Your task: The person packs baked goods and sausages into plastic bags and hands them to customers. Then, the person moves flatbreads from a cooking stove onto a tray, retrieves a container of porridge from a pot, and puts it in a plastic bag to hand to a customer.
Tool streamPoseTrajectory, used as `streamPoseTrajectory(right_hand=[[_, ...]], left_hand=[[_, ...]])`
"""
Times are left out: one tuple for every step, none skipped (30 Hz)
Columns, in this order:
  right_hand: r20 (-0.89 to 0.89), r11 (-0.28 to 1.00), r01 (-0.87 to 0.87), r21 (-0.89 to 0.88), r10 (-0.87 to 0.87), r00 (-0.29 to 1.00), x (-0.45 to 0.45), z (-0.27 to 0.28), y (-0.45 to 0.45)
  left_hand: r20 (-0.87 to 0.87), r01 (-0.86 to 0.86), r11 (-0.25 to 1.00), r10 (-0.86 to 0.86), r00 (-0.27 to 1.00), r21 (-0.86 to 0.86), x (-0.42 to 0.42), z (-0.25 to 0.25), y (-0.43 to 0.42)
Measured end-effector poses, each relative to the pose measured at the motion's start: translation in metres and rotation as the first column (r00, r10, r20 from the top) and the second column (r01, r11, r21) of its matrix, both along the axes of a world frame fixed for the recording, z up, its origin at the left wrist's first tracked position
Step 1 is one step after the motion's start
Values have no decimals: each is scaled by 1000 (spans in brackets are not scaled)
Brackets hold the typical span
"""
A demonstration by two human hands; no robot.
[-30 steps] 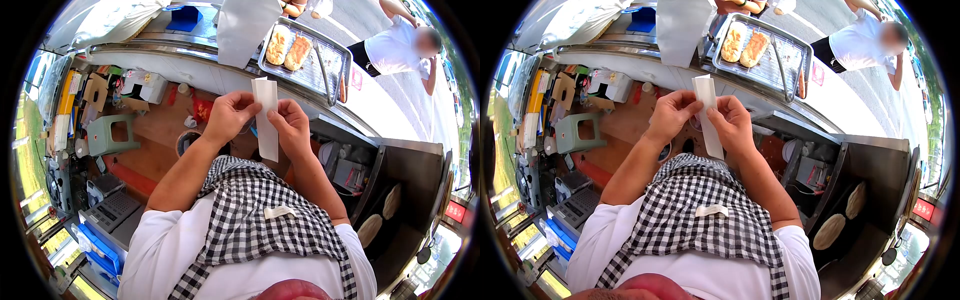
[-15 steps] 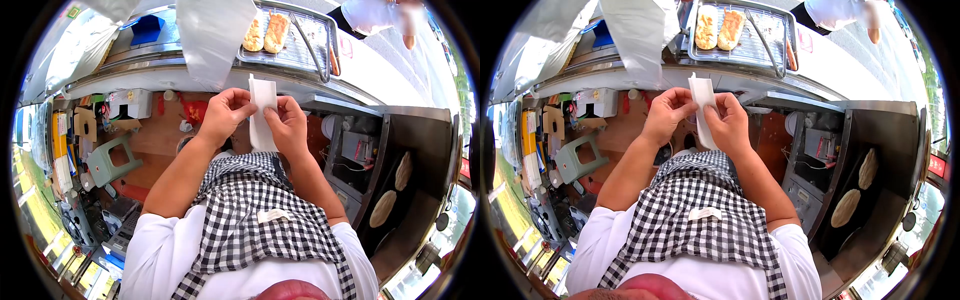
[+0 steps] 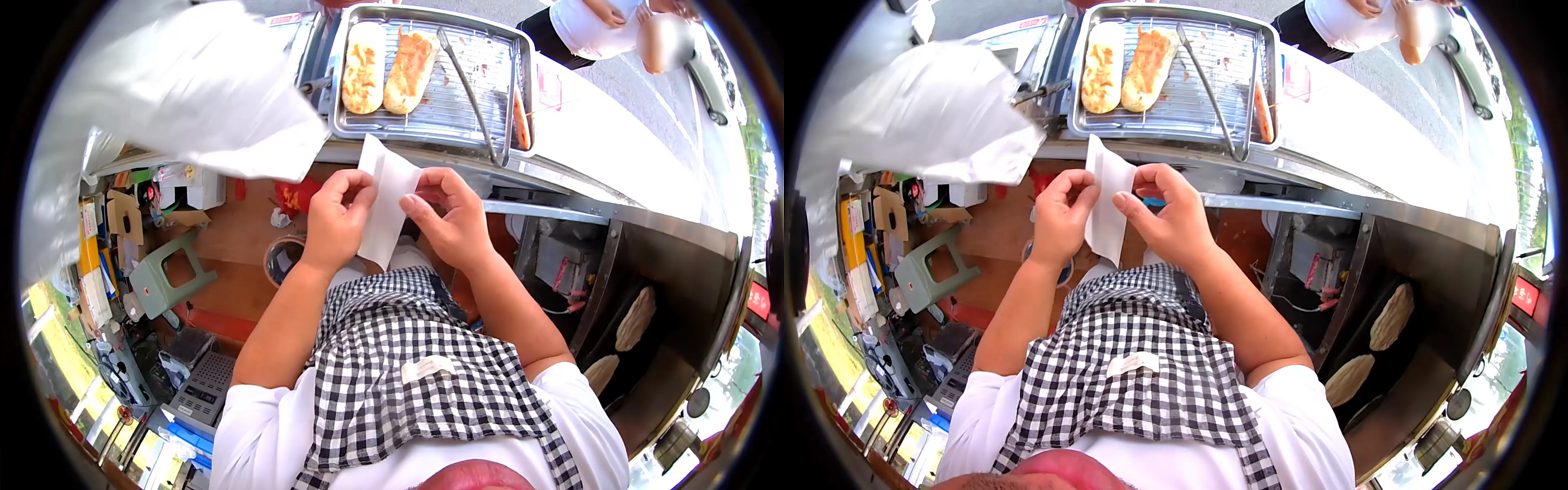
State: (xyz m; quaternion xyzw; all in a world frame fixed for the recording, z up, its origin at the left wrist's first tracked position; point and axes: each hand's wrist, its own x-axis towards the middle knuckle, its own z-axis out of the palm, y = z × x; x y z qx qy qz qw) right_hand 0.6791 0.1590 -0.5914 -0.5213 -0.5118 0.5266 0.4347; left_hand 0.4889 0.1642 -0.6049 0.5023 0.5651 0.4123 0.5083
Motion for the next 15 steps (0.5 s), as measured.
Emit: streamPoseTrajectory(right_hand=[[-15,999,25,21,-24,1000,11,-1,12],[114,996,74,56,-80,990,25,3,27],[285,978,84,193,-138,949,42,-2,46],[553,966,77,246,-205,808,58,-10,63],[696,937,36,348,-284,660,75,-21,81],[807,954,46,295,-275,522,92,-32,97],[896,986,116,119,-157,415,99,-33,111],[924,990,142,-2,-53,379,106,-37,119],[937,979,170,-111,46,346,112,-45,130],[937,980,141,-139,84,338,115,-50,135],[937,980,112,-165,120,328,118,-56,135],[936,985,79,-152,118,331,121,-64,136],[933,989,78,-128,94,348,125,-72,135],[928,992,79,-103,67,368,127,-78,137],[922,993,81,-83,46,386,129,-83,138]], left_hand=[[-25,-19,1000,20,1000,11,0,-2,4],[-37,-27,1000,26,999,-9,-1,-5,7],[-115,-9,998,15,993,55,-1,-7,12],[-196,11,993,12,981,116,-3,-6,16],[-278,34,985,15,961,172,-3,-5,20],[-307,27,985,26,951,168,0,-2,24],[-314,11,983,47,948,181,2,-4,25],[-324,-7,979,74,943,203,3,-6,28],[-334,-25,972,105,937,235,3,-7,33],[-332,-44,975,116,936,217,5,-4,35],[-355,-37,958,141,924,284,5,-7,37],[-333,-49,962,140,933,267,7,-4,39],[-311,-57,967,135,941,247,9,0,40],[-362,-30,957,139,922,289,10,1,41],[-389,-19,958,134,911,286,9,1,41]])
